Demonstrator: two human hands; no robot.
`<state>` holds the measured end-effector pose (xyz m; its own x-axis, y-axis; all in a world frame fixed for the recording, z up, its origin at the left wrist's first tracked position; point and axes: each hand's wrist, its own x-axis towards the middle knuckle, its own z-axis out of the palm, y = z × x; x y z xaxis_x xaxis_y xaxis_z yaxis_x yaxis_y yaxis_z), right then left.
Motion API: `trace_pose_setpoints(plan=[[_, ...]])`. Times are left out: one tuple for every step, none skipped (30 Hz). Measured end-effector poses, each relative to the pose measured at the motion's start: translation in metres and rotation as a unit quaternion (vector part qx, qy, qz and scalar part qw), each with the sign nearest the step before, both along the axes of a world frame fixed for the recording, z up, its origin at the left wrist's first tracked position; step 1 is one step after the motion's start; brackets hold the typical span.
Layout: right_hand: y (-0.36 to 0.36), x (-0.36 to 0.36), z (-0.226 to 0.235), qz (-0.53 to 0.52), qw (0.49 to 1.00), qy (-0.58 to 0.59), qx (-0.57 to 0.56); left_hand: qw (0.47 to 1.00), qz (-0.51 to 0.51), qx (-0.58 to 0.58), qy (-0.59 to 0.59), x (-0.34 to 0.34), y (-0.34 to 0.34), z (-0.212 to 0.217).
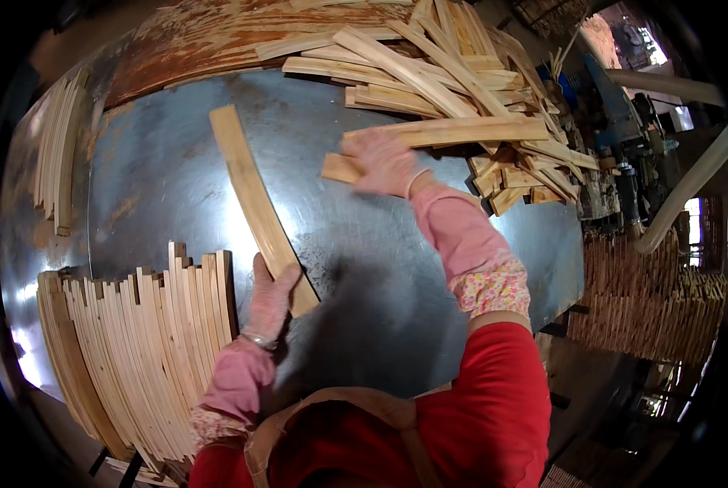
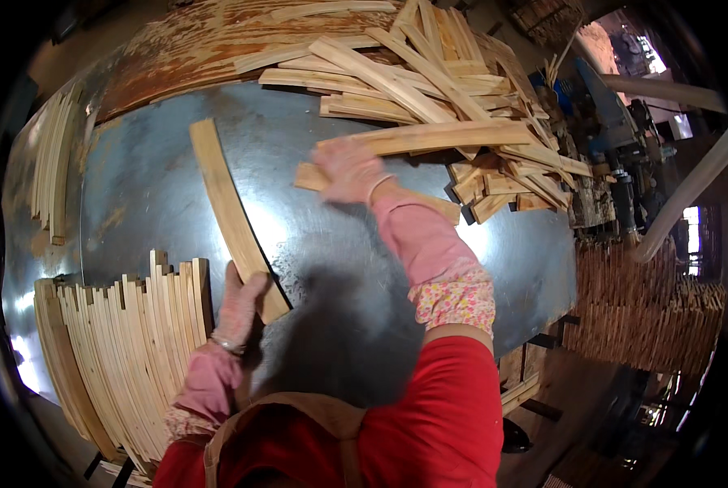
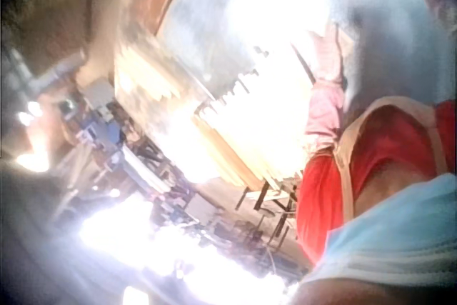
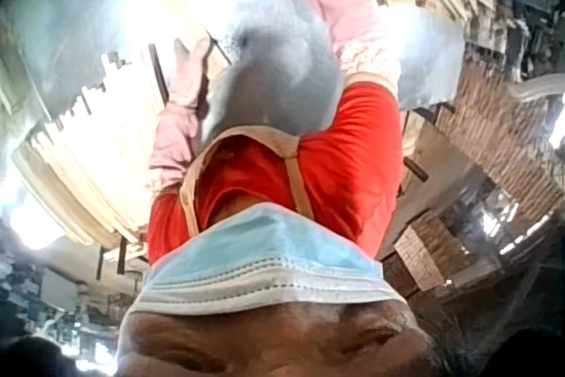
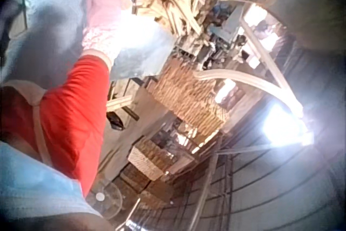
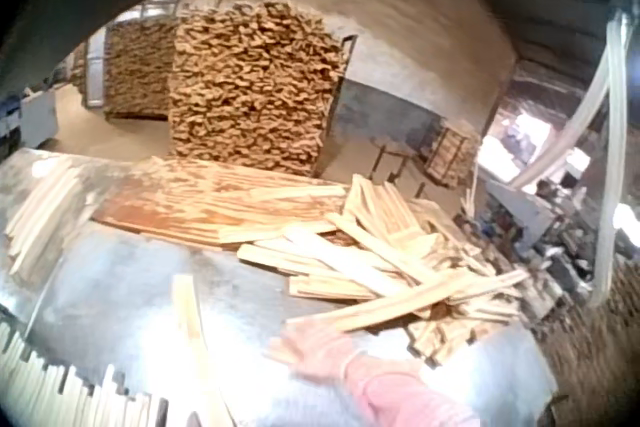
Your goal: The person picks up thin wooden planks from a pile on a metal table and stacks them neatly. They repeatedly gather planks, align them, and place them into a growing stack, occasionally adjusting the pile to maintain order.
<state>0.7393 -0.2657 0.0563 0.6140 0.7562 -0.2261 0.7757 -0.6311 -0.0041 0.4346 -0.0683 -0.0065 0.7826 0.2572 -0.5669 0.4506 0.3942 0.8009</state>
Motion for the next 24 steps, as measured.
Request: trace_pose_setpoints(plan=[[-0.030,0.024,0.000,0.019,0.989,-0.147,-0.017,0.999,0.036,0.018,-0.033,0.000,-0.015,-0.043],[-0.078,0.054,-0.016,0.010,0.977,-0.213,-0.006,1.000,0.010,0.018,0.014,0.005,-0.025,-0.041],[-0.110,0.075,-0.029,0.008,0.960,-0.278,0.009,0.998,-0.010,0.023,0.061,0.007,-0.032,-0.036],[-0.098,0.075,-0.017,-0.037,0.973,-0.224,-0.028,0.999,-0.009,0.026,0.035,0.006,-0.031,-0.039],[-0.085,0.077,-0.002,-0.080,0.980,-0.170,-0.067,1.000,-0.007,0.029,0.008,0.006,-0.029,-0.046],[-0.068,0.067,0.011,-0.118,0.982,-0.107,-0.105,0.999,-0.003,0.033,-0.011,-0.004,-0.030,-0.051],[-0.051,0.056,0.020,-0.131,0.982,-0.067,-0.115,0.999,0.010,0.048,-0.003,-0.016,-0.031,-0.053],[-0.032,0.047,0.029,-0.141,0.982,-0.032,-0.123,0.998,0.024,0.065,0.001,-0.025,-0.029,-0.054],[-0.015,0.037,0.036,-0.151,0.980,-0.002,-0.134,0.996,0.039,0.079,-0.001,-0.032,-0.027,-0.053],[-0.002,0.025,0.036,-0.166,0.978,0.038,-0.122,0.993,0.040,0.110,0.036,-0.042,-0.027,-0.045],[0.011,0.009,0.035,-0.190,0.974,0.083,-0.089,0.976,0.027,0.210,0.043,-0.056,-0.026,-0.033],[0.021,-0.001,0.022,-0.216,0.967,0.133,-0.038,0.950,0.014,0.308,0.054,-0.075,-0.026,-0.016],[0.031,-0.013,0.006,-0.240,0.953,0.183,0.009,0.914,0.001,0.401,0.068,-0.097,-0.028,-0.004],[0.044,-0.032,-0.003,-0.246,0.929,0.265,0.083,0.893,0.011,0.443,0.075,-0.124,-0.028,0.000],[0.056,-0.056,-0.011,-0.249,0.891,0.347,0.150,0.876,0.000,0.470,0.105,-0.153,-0.029,0.006],[0.066,-0.080,-0.021,-0.255,0.841,0.427,0.213,0.859,-0.015,0.494,0.133,-0.181,-0.031,0.013],[0.082,-0.108,-0.033,-0.284,0.789,0.478,0.262,0.840,-0.031,0.516,0.162,-0.210,-0.031,0.017],[0.103,-0.144,-0.045,-0.314,0.726,0.530,0.305,0.827,-0.023,0.541,0.149,-0.247,-0.028,0.006],[0.123,-0.178,-0.058,-0.338,0.674,0.570,0.326,0.812,-0.025,0.559,0.167,-0.270,-0.028,0.011],[0.143,-0.210,-0.071,-0.366,0.613,0.610,0.344,0.800,-0.022,0.584,0.133,-0.285,-0.023,0.021],[0.166,-0.241,-0.079,-0.379,0.573,0.639,0.347,0.787,-0.015,0.609,0.096,-0.296,-0.017,0.028],[0.179,-0.263,-0.090,-0.363,0.641,0.560,0.381,0.778,-0.020,0.623,0.083,-0.301,-0.016,0.039],[0.191,-0.282,-0.100,-0.355,0.703,0.464,0.405,0.769,-0.030,0.635,0.066,-0.297,-0.015,0.056],[0.189,-0.290,-0.104,-0.352,0.675,0.496,0.417,0.802,-0.059,0.589,0.082,-0.295,-0.014,0.068]])
